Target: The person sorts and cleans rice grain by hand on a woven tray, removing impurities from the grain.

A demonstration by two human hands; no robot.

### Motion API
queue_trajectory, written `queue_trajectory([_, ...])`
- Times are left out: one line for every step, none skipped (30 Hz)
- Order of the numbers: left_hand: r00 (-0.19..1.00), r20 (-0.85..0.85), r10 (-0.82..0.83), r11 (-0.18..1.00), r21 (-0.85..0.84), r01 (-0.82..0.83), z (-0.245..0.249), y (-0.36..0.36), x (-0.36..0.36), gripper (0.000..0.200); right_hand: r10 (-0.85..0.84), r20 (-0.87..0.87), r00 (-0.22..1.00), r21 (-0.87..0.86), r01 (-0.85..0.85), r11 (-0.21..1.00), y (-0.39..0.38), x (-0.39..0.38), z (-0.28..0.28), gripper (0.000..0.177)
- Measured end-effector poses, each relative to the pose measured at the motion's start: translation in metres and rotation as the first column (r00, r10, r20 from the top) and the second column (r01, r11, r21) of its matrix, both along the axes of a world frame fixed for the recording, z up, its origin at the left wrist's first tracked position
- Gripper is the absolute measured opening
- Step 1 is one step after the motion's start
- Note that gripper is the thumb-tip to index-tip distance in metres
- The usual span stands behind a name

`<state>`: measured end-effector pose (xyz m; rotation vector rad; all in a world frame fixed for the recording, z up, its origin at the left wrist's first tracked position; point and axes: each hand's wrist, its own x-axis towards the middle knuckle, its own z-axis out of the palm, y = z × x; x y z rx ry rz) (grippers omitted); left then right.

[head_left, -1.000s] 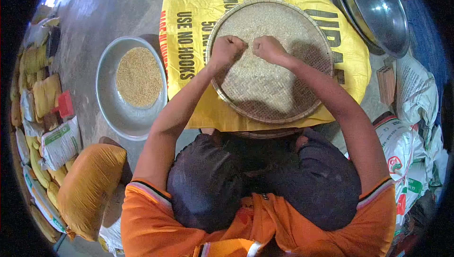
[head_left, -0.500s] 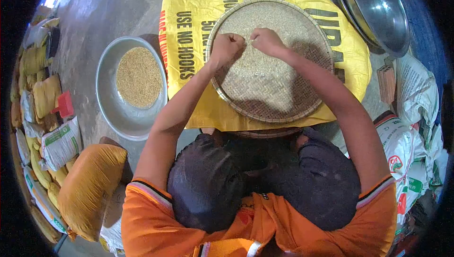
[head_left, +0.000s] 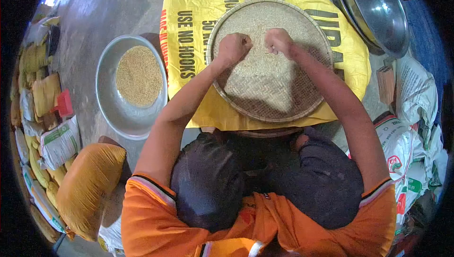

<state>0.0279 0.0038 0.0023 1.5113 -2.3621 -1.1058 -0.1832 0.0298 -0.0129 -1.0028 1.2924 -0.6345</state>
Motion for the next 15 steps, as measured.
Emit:
queue_trajectory([0.999, -0.044, 0.007, 0.998, -0.059, -0.009, -0.005, 0.000, 0.001, 0.017, 0.041, 0.011, 0.999, -0.034, -0.040, 0.999, 0.001, -0.001, 0.000, 0.017])
queue_trajectory([0.996, -0.089, 0.011, 0.993, -0.116, -0.022, -0.010, 0.000, 0.002, 0.018, 0.039, 0.011, 0.999, -0.034, -0.039, 0.999, 0.001, 0.002, -0.002, 0.017])
queue_trajectory([0.996, -0.089, 0.010, 0.993, -0.114, -0.020, -0.016, -0.001, 0.004, 0.018, 0.037, -0.117, 0.992, -0.057, -0.044, 0.997, 0.000, 0.007, -0.005, 0.016])
queue_trajectory([0.962, -0.227, 0.149, 0.985, 0.121, -0.124, -0.011, -0.002, 0.004, 0.020, 0.031, -0.243, 0.970, -0.081, -0.052, 0.995, 0.001, 0.011, -0.011, 0.015])
queue_trajectory([0.894, -0.322, 0.310, 0.914, 0.360, -0.187, -0.006, -0.002, 0.006, 0.023, 0.029, -0.242, 0.970, -0.081, -0.050, 0.995, 0.003, 0.012, -0.015, 0.015])
queue_trajectory([0.860, -0.369, 0.352, 0.862, 0.486, -0.145, 0.000, -0.004, 0.010, 0.024, 0.054, -0.402, 0.914, -0.263, -0.172, 0.949, 0.005, 0.014, -0.019, 0.014])
queue_trajectory([0.862, -0.367, 0.351, 0.863, 0.485, -0.145, -0.002, -0.008, 0.016, 0.024, 0.039, -0.552, 0.833, -0.411, -0.312, 0.857, 0.006, 0.017, -0.019, 0.014])
queue_trajectory([0.771, -0.441, 0.460, 0.760, 0.644, -0.086, -0.003, -0.014, 0.020, 0.021, 0.037, -0.551, 0.834, -0.413, -0.310, 0.856, 0.008, 0.019, -0.018, 0.014])
queue_trajectory([0.664, -0.478, 0.576, 0.637, 0.771, 0.003, -0.004, -0.020, 0.023, 0.018, 0.050, -0.584, 0.810, -0.362, -0.315, 0.877, 0.011, 0.021, -0.017, 0.014])
queue_trajectory([0.621, -0.357, 0.698, 0.471, 0.882, -0.023, 0.000, -0.027, 0.021, 0.015, 0.066, -0.616, 0.785, -0.310, -0.318, 0.896, 0.013, 0.022, -0.022, 0.015])
queue_trajectory([0.620, -0.357, 0.698, 0.472, 0.881, -0.024, 0.004, -0.026, 0.023, 0.015, 0.066, -0.616, 0.785, -0.311, -0.319, 0.895, 0.010, 0.021, -0.027, 0.015])
queue_trajectory([0.579, -0.349, 0.737, 0.441, 0.897, -0.019, 0.007, -0.025, 0.026, 0.014, 0.089, -0.636, 0.767, -0.291, -0.345, 0.892, 0.005, 0.021, -0.031, 0.015])
queue_trajectory([0.535, -0.339, 0.774, 0.408, 0.913, -0.012, 0.010, -0.025, 0.028, 0.014, 0.112, -0.656, 0.747, -0.270, -0.370, 0.889, 0.003, 0.022, -0.027, 0.015])
queue_trajectory([0.533, -0.339, 0.775, 0.408, 0.913, -0.011, 0.005, -0.026, 0.030, 0.014, 0.114, -0.657, 0.746, -0.268, -0.372, 0.889, 0.002, 0.020, -0.022, 0.015])
queue_trajectory([0.569, -0.367, 0.736, 0.442, 0.897, 0.006, 0.001, -0.026, 0.030, 0.014, 0.141, -0.586, 0.798, -0.206, -0.315, 0.926, -0.001, 0.016, -0.017, 0.015])
